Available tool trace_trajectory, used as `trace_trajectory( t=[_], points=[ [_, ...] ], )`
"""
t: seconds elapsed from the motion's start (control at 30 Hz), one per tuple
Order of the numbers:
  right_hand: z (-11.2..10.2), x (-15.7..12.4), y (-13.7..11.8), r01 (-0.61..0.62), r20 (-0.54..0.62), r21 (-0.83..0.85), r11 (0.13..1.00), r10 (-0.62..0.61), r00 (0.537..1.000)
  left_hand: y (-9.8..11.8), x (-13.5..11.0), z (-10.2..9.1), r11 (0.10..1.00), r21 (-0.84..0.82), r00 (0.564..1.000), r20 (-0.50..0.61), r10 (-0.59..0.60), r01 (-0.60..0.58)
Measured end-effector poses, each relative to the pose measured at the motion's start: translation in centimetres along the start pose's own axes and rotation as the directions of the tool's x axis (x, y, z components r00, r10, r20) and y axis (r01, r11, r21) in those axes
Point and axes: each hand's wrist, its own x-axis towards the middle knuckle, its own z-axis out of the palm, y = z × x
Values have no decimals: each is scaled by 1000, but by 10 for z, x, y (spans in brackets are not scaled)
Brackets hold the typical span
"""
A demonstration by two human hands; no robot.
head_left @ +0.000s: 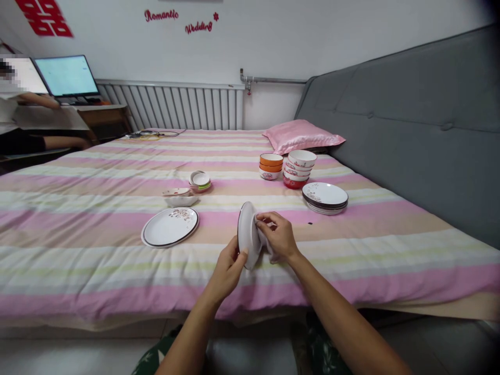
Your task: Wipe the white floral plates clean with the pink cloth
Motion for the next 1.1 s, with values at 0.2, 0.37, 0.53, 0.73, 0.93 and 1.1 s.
trace_trajectory(
  t=[0.2, 0.37, 0.53, 0.73, 0.93, 1.1],
  points=[
    [-3, -5, -12, 106, 230, 16, 994, -106, 967, -4, 2, -4, 999, 15, 995, -93, -29, 30],
    [-8, -7, -6, 75, 440, -17, 997, -60, 896, -8, 4, -6, 998, 25, 977, -207, -53, 59],
    [-12, -6, 16, -98, 502, -15, 995, 92, 860, -6, 5, -5, 997, 41, 968, -244, -52, 64],
    [-16, -4, 27, -118, 435, -76, 990, 139, 889, -5, 5, -3, 996, 74, 975, -219, -32, 49],
    [-11, 0, 27, -135, 216, -165, 977, 169, 962, -10, 3, -4, 990, 144, 993, -118, 25, -8],
    [-5, 3, 21, -117, 60, -125, 985, 126, 990, -3, -1, 0, 983, 180, 999, -34, 31, -25]
  ],
)
